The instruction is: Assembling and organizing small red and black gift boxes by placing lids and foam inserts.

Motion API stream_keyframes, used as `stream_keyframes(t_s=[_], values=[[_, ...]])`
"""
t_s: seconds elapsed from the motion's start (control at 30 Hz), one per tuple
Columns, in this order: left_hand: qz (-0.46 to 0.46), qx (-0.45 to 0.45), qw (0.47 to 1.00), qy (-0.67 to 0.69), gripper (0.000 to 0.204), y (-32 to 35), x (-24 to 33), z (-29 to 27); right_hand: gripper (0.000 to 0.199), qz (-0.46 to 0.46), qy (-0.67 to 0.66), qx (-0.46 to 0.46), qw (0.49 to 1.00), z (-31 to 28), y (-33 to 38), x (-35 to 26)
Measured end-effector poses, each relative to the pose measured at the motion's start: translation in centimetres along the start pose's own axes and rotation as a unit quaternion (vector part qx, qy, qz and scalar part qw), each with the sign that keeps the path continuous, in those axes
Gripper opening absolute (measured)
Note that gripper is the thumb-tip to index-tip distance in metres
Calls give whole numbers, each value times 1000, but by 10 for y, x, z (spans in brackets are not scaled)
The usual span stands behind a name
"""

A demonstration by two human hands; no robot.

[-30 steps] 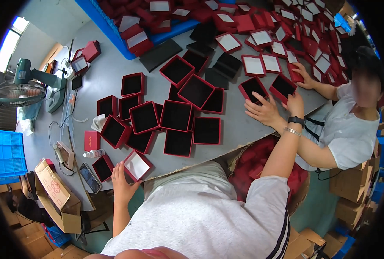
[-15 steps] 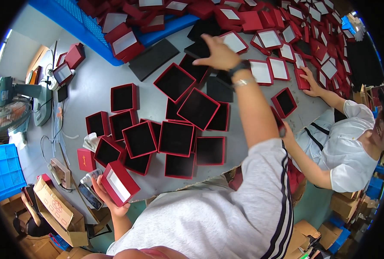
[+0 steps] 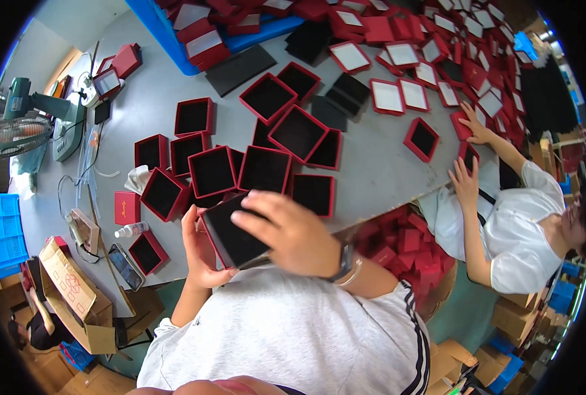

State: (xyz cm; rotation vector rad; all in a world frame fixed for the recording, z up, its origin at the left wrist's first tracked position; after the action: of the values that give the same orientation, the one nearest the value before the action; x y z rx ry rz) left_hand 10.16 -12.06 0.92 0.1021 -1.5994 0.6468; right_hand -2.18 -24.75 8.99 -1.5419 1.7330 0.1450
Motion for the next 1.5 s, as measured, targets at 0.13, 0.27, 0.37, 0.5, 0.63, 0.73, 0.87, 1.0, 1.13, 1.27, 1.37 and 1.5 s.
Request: stream_keyframes(t_s=[0.13,0.27,0.37,0.5,0.63,0.73,0.87,1.0,1.13,1.27,1.37,1.5], values=[[70,-72,994,-34,121,13,24,28,73,79,-59,-37,994,9,39,-23],[104,-116,987,-29,120,26,45,42,79,9,-59,-15,998,-1,68,-45],[128,-115,983,-57,115,38,57,49,68,-44,4,42,998,-6,88,-58],[170,-103,974,-104,107,45,71,52,51,-95,96,20,991,0,97,-83],[172,-86,973,-126,93,55,77,51,50,-58,101,-3,993,2,98,-90],[156,-59,978,-124,78,57,78,48,50,-51,112,-21,992,4,97,-91],[138,-65,979,-133,75,61,73,47,50,-44,106,-41,993,4,97,-93],[142,-61,980,-125,74,65,75,48,51,-55,111,-63,990,4,98,-96],[143,-67,977,-142,76,66,75,49,47,-55,128,-83,987,5,98,-97],[143,-77,972,-172,76,67,75,53,47,-41,92,-75,992,5,103,-91],[165,-65,977,-116,80,69,72,54,55,33,-183,-3,983,-1,111,-65],[202,-63,970,-116,84,64,77,57,81,52,-111,14,992,-16,112,-52]])
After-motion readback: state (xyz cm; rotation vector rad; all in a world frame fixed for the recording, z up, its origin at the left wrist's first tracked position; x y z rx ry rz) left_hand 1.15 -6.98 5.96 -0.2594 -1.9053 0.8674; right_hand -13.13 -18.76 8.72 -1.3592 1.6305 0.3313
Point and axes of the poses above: each hand's wrist, its own y-axis away from the middle knuckle, its own z-axis out of the palm, x = y × z, the point moved 7 cm from there along -y, towards the middle knuckle, and after that the axes turned 1 degree about x, right-handed, at the moved point
